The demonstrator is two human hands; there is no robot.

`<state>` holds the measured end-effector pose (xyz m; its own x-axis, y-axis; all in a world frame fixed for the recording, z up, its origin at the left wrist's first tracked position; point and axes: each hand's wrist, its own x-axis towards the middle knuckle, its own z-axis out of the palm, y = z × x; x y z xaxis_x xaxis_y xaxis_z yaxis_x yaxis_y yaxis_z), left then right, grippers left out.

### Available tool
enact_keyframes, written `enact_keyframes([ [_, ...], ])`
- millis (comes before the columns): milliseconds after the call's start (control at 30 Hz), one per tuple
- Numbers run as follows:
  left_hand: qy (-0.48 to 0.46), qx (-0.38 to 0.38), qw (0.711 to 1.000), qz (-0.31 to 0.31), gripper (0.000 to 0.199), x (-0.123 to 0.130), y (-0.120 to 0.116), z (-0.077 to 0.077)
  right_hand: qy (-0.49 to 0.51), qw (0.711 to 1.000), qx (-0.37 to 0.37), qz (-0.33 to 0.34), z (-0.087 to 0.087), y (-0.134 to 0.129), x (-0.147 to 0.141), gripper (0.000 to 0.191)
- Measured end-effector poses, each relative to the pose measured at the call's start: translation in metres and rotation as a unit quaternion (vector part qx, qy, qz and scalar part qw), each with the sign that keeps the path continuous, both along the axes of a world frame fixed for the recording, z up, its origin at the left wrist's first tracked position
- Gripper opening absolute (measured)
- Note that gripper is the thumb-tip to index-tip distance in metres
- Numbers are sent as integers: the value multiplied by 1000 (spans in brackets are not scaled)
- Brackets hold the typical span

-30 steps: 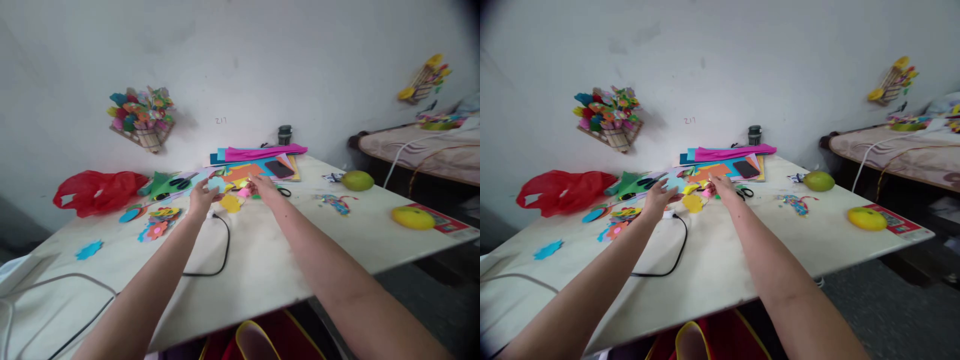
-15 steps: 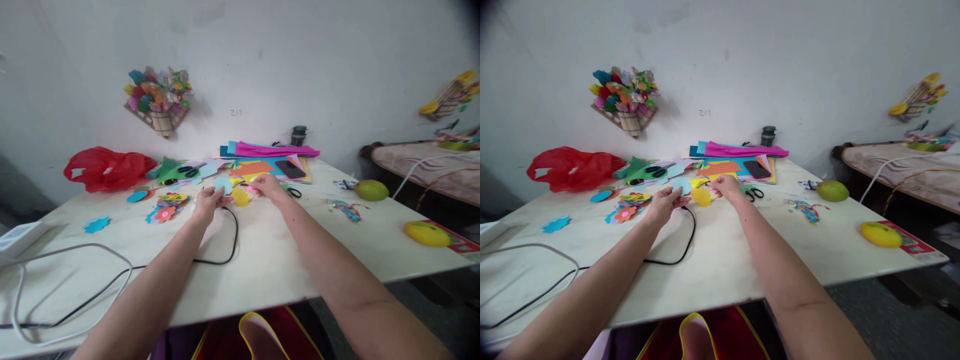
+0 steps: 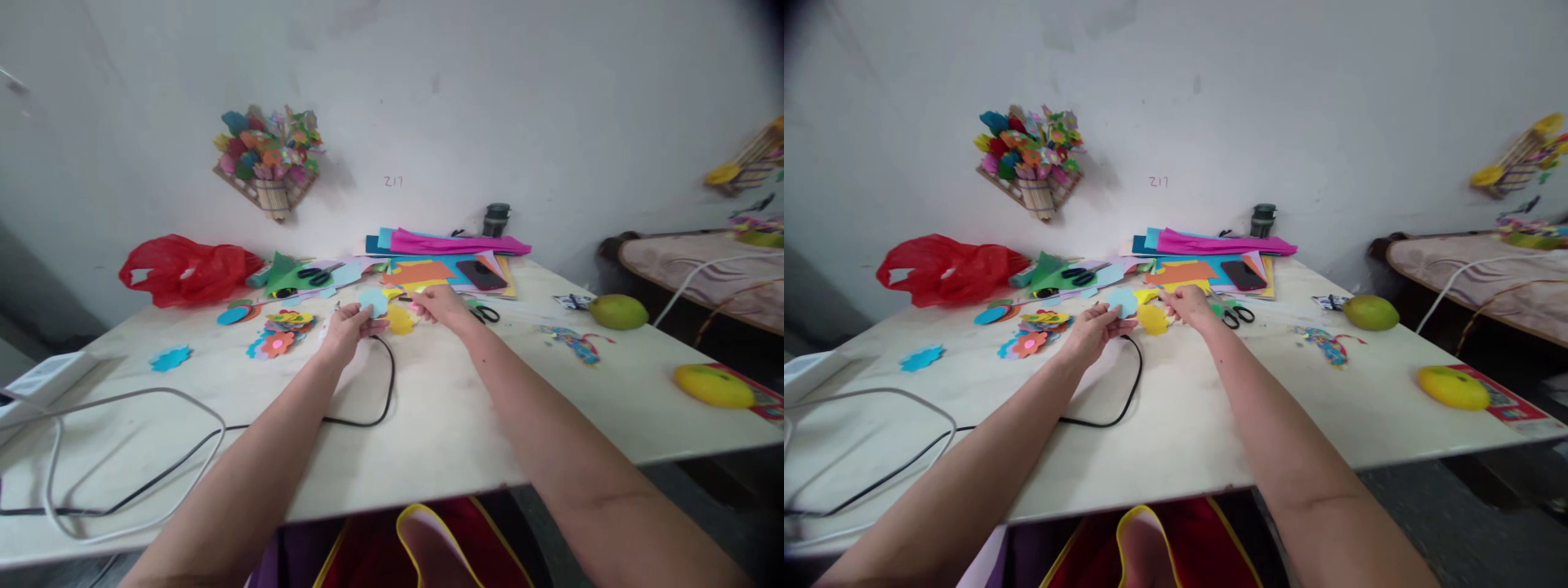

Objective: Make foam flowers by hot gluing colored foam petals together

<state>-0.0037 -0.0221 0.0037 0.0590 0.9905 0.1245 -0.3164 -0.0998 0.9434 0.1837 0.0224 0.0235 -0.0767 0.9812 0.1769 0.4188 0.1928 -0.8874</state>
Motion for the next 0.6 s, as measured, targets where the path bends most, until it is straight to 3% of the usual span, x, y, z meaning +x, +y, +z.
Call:
enact_keyframes([
  [100,4,-2,1000,-6,12,0,0,0,1,1000,8,-23,0,2,3,38],
  [300,18,1,1000,-11,12,0,-1,2,75,996,-1,37,-3,3,-1,4],
  [600,30,3,999,-9,15,-2,0,0,100,992,-23,67,-1,-2,0,27],
])
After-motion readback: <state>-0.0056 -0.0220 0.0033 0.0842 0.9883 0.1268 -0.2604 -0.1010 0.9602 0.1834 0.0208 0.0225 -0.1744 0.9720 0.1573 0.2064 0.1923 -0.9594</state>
